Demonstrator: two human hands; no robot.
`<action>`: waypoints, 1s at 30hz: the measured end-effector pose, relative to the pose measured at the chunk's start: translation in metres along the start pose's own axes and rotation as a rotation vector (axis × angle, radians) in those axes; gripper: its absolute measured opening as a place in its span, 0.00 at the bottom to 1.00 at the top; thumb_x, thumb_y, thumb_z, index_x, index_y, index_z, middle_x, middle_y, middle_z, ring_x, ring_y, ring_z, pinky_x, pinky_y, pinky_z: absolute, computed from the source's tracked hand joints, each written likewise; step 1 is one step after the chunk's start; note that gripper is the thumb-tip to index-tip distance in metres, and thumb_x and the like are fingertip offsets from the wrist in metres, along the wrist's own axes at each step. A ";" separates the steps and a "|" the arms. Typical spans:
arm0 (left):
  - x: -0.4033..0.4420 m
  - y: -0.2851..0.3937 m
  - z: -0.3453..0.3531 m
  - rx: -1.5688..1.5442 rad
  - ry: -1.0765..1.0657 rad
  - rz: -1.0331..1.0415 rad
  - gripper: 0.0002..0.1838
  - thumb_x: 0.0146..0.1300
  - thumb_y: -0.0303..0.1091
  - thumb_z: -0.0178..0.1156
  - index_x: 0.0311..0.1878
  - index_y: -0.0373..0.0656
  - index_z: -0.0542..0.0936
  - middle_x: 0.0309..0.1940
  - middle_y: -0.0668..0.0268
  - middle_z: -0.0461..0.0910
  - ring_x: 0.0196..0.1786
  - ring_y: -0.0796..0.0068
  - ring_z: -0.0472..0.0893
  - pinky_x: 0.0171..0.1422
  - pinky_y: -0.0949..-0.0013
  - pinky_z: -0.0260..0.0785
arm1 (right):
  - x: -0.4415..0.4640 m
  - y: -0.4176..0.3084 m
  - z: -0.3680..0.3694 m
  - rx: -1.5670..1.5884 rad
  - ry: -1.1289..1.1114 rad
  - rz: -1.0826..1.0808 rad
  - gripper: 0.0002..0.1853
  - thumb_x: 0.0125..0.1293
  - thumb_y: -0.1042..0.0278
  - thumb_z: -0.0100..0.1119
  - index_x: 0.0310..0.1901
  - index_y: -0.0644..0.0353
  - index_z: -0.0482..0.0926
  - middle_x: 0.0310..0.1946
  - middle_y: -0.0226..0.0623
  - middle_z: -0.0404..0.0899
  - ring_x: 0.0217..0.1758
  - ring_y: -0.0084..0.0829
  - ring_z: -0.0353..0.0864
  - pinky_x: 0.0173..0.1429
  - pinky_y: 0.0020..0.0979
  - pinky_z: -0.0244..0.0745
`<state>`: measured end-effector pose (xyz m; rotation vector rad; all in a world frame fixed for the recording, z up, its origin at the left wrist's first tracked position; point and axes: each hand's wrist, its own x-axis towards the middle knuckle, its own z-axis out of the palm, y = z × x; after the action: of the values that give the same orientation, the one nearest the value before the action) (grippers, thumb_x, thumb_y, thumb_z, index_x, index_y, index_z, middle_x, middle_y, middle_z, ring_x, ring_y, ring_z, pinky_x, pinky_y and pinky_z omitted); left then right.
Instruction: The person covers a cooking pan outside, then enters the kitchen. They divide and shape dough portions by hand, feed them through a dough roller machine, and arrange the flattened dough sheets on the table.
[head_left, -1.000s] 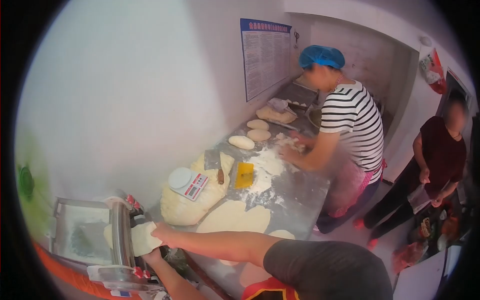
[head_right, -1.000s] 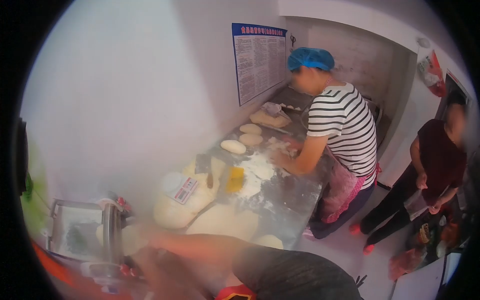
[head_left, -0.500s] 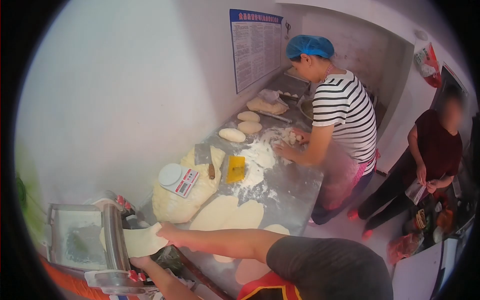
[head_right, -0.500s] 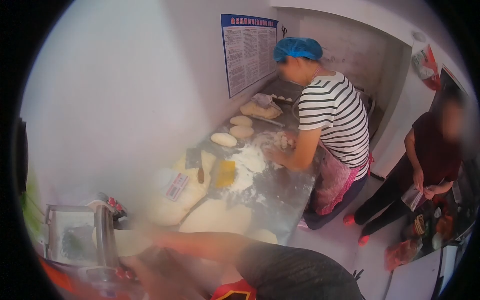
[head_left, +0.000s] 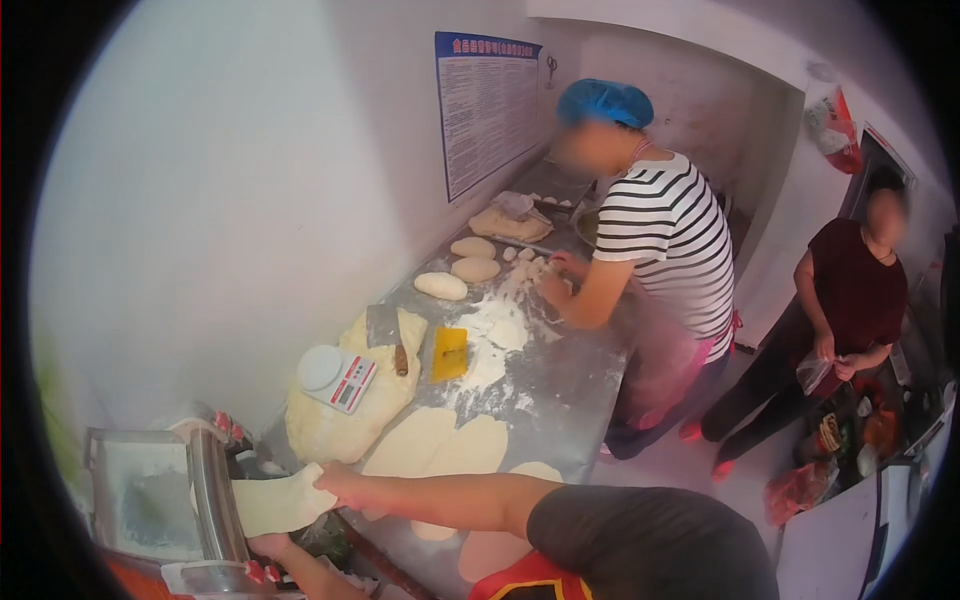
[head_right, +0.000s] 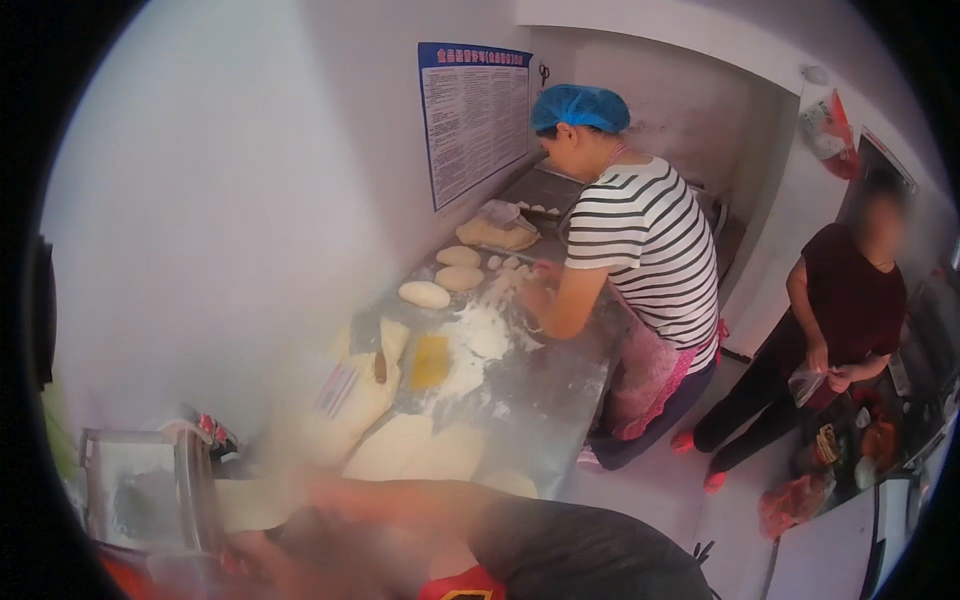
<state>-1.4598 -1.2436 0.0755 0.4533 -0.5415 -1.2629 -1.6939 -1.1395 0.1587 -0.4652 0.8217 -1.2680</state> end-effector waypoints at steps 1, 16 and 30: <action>0.006 -0.002 0.003 0.004 0.004 -0.001 0.24 0.64 0.39 0.51 0.61 0.39 0.66 0.59 0.56 0.68 0.61 0.57 0.68 0.66 0.53 0.59 | 0.004 -0.010 0.000 0.000 -0.004 0.016 0.20 0.57 0.78 0.49 0.53 0.63 0.71 0.46 0.42 0.75 0.50 0.41 0.77 0.50 0.46 0.77; -0.001 0.003 0.019 0.051 0.033 -0.050 0.25 0.64 0.40 0.50 0.62 0.39 0.65 0.60 0.55 0.67 0.62 0.57 0.67 0.67 0.51 0.56 | -0.020 -0.008 -0.018 0.032 -0.051 -0.017 0.19 0.56 0.76 0.52 0.52 0.61 0.72 0.45 0.41 0.75 0.50 0.41 0.77 0.49 0.46 0.76; -0.068 -0.057 0.135 0.190 -0.013 -0.384 0.25 0.65 0.41 0.49 0.63 0.39 0.64 0.62 0.55 0.66 0.64 0.56 0.66 0.68 0.50 0.54 | -0.092 -0.027 -0.050 0.003 -0.068 -0.090 0.15 0.54 0.72 0.55 0.45 0.59 0.75 0.38 0.35 0.77 0.43 0.34 0.77 0.41 0.40 0.75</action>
<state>-1.5997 -1.1950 0.1395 0.7343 -0.6064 -1.5878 -1.7564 -1.0529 0.1722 -0.5451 0.7479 -1.3293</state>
